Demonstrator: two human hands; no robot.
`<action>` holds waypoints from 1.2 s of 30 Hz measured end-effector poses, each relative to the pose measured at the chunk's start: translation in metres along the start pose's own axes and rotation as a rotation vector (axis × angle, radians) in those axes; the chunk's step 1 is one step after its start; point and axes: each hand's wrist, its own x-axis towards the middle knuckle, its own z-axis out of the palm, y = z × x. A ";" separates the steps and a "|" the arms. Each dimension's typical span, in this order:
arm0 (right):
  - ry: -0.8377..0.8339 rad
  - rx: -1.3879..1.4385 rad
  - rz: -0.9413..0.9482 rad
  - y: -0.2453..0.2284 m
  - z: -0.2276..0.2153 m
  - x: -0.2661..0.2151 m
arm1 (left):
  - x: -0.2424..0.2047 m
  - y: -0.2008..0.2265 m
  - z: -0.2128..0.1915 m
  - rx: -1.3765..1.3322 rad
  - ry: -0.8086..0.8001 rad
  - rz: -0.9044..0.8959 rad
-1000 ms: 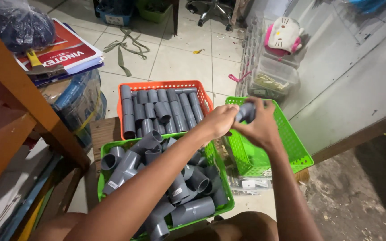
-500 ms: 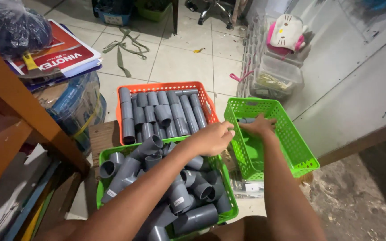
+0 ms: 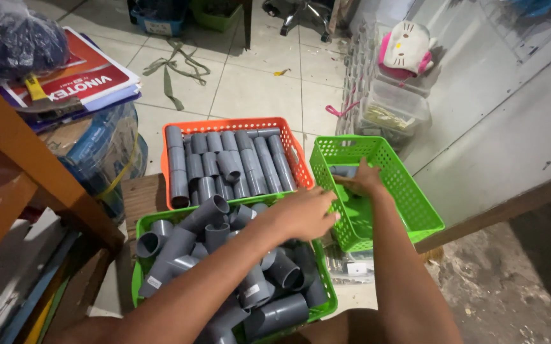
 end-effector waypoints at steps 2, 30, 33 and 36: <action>-0.029 -0.025 -0.067 -0.006 -0.017 -0.022 | 0.011 0.012 0.031 0.226 0.017 0.073; 0.040 -0.196 -0.498 0.016 -0.011 -0.006 | 0.036 0.071 0.105 0.512 -0.282 0.282; -0.051 -0.068 -0.427 0.019 -0.037 -0.038 | 0.027 0.074 0.096 0.453 -0.307 0.270; -0.136 0.003 -0.434 -0.001 -0.088 -0.102 | 0.016 0.070 0.090 0.454 -0.285 0.265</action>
